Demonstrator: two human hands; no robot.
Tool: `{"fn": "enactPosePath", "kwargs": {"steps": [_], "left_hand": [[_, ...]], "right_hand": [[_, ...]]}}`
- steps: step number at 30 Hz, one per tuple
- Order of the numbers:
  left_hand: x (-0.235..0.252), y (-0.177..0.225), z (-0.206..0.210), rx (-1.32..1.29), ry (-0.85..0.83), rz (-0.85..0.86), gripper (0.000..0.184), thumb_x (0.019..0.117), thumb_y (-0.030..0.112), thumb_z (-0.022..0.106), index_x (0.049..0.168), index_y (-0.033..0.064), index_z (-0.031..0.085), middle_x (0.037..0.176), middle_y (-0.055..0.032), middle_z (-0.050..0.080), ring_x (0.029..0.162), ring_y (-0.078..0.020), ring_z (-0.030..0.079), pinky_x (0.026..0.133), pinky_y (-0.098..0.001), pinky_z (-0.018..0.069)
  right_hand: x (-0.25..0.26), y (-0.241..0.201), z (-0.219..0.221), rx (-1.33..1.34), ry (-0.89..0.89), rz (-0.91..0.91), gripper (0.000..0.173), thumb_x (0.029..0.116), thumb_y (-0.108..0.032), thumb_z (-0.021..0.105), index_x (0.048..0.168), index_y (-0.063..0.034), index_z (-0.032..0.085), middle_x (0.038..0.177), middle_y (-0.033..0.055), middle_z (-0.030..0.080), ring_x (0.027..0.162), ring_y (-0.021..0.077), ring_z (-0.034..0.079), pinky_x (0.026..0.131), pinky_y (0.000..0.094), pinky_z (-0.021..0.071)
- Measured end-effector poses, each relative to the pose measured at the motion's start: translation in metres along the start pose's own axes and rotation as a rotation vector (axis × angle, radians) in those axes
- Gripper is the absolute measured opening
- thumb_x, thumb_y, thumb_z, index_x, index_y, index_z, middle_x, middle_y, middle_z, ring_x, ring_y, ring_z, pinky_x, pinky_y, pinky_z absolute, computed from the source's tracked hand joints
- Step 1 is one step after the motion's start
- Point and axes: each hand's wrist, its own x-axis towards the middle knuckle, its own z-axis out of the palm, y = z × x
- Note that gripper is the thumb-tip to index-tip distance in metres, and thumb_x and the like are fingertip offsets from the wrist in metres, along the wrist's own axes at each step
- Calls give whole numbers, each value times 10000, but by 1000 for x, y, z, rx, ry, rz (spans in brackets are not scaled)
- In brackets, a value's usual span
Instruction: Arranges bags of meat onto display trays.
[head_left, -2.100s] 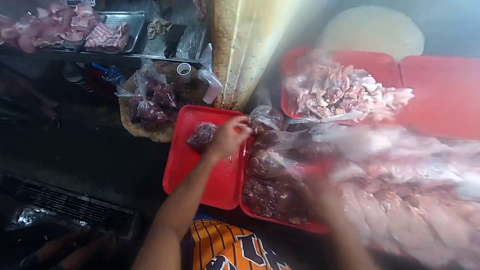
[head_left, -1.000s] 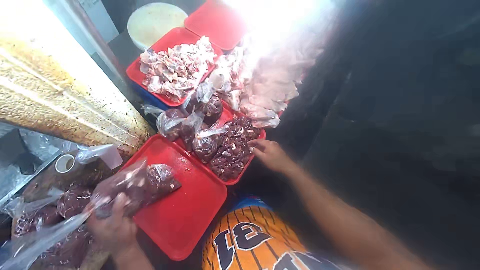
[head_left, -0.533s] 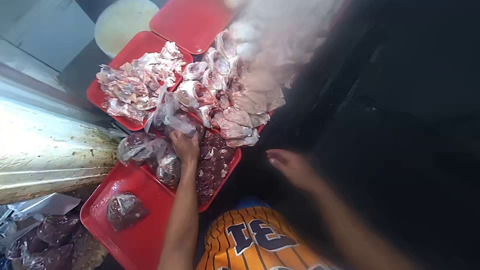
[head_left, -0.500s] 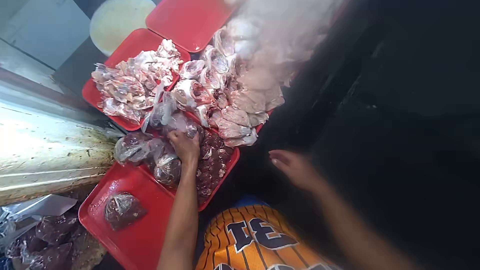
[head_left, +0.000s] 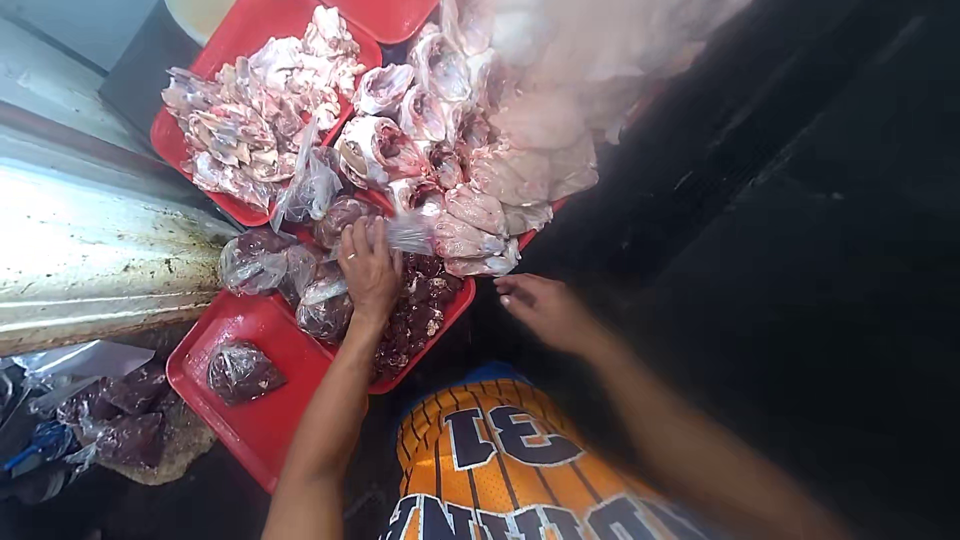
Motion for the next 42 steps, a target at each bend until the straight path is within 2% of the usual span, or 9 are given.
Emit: {"fn": "enactPosePath", "kwargs": {"steps": [7,11,14,17,22,26,28,34,42], "left_hand": [[49,-33,2,-39,-222,-21,421,1082,296,387,1076,21,705,1120,-210,678,1107,-392,651,927,-554,536],[54,-32,1,-147,-234,-183,444,1045,207,433,1422,18,571,1275,-216,656,1235,-369,614,1059,-548,478],[49,-32,-7,-363,-148,-352,584,1008,174,568,1553,26,418,1318,-176,673,1240,-292,645,1084,-495,497],[34,-37,-22,-488,-27,-393,701,958,245,674,1562,49,377,1294,-133,663,1167,-221,659,1003,-417,555],[-15,-19,-43,-315,-210,-189,815,882,231,776,1574,63,381,1645,-175,331,1500,-362,352,1195,-548,370],[-8,-48,-11,-361,-233,-146,817,866,227,801,1569,85,410,1561,-205,434,1462,-385,397,1181,-531,392],[-1,-58,-11,-456,-286,-145,818,857,186,818,1567,107,421,1557,-175,443,1464,-352,398,1192,-508,388],[-5,-62,-28,-714,-231,-274,813,829,12,791,1555,120,440,1572,-134,436,1393,-287,501,1121,-481,482],[-86,-75,-125,-901,79,-334,550,935,115,691,1468,89,560,1569,-69,478,1412,-175,493,1139,-403,480]], "right_hand": [[40,-49,22,-119,-71,-210,348,1039,-282,569,1311,-94,676,1243,80,699,1089,162,689,981,397,571],[113,-90,59,-398,151,-550,447,968,-157,607,1414,-178,629,1493,120,544,1375,319,513,1118,482,466],[175,-102,77,-520,-81,-589,843,838,-111,757,1596,-202,399,1669,126,325,1530,368,308,1218,524,336],[208,-101,86,-570,-179,-571,1067,721,-291,919,1600,-108,341,1579,178,427,1438,361,443,1177,491,401],[218,-112,83,-673,-173,-489,772,704,-368,917,1323,-41,592,1362,207,556,1293,419,519,995,547,522],[225,-121,85,-705,-180,-449,774,661,-433,936,1223,11,641,1554,236,400,1377,444,449,1055,542,496],[228,-116,87,-729,-195,-472,801,669,-500,915,1200,31,636,1421,243,520,1308,425,520,1044,552,497],[223,-139,89,-689,-234,-313,1124,632,-433,974,1514,-51,391,1363,259,587,1251,445,590,1033,646,490],[194,-160,89,-694,-180,-196,1007,747,-327,932,1554,-80,382,1351,317,585,1236,521,577,1019,747,438]]}}
